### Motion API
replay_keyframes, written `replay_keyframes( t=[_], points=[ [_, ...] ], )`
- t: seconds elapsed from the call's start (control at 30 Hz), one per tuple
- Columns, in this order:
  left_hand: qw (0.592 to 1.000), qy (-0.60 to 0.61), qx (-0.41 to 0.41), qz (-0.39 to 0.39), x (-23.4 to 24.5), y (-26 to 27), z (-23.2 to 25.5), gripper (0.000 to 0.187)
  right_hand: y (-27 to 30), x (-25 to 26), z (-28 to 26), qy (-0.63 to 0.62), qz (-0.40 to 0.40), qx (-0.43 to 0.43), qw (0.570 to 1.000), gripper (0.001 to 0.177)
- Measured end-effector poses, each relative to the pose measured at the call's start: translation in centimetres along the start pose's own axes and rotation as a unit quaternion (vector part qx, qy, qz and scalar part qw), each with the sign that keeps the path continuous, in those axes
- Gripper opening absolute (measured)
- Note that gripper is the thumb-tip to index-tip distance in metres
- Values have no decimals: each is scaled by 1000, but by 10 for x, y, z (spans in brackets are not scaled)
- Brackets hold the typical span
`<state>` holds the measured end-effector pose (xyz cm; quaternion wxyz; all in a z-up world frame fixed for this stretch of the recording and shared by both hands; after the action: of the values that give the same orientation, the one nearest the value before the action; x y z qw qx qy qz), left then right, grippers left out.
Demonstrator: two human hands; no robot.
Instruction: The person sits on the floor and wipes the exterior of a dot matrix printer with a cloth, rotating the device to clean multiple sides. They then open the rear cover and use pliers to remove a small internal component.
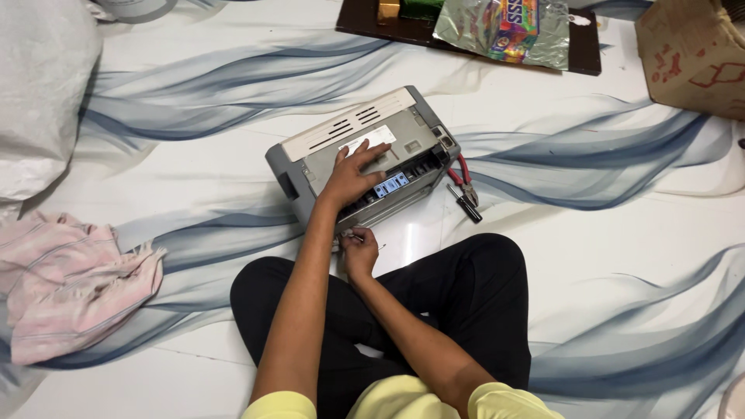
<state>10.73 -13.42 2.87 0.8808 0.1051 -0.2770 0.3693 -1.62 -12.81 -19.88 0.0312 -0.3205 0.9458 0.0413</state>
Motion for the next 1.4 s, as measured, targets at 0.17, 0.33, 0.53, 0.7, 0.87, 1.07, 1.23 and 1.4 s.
replay_keyframes(
  t=[0.17,0.33,0.53,0.7,0.87,1.07,1.23,1.4],
  points=[
    [977,212,7,22,12,4,-10,56,-13,-3,8,-11,-139,32,990,26],
    [933,342,-21,109,19,7,-18,40,-59,32,19,51,-390,-65,917,33],
    [938,75,-34,336,48,64,-7,25,-122,107,15,-192,178,-85,961,37],
    [890,-136,3,435,53,123,-22,51,-152,110,17,-280,303,-128,902,42],
    [919,-5,82,386,44,120,-46,47,-170,102,8,-274,201,-74,937,40],
    [923,6,103,372,43,125,-51,46,-102,42,35,-215,202,-115,949,34],
    [920,11,113,374,44,122,-45,46,-29,-13,50,-207,165,-150,953,35],
    [920,8,110,375,42,124,-46,46,-11,-30,51,-130,64,-228,963,18]
  ],
)
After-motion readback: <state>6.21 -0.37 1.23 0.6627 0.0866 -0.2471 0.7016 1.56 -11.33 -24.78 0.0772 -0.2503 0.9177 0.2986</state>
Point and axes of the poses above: each hand's wrist, its own y-axis away from the middle knuckle, its own x-axis out of the back of the hand, z = x × y, the point moved 4 cm from there along -y, towards the middle knuckle, and after that the axes turned 9 degrees about x, right-handed, at the moved point
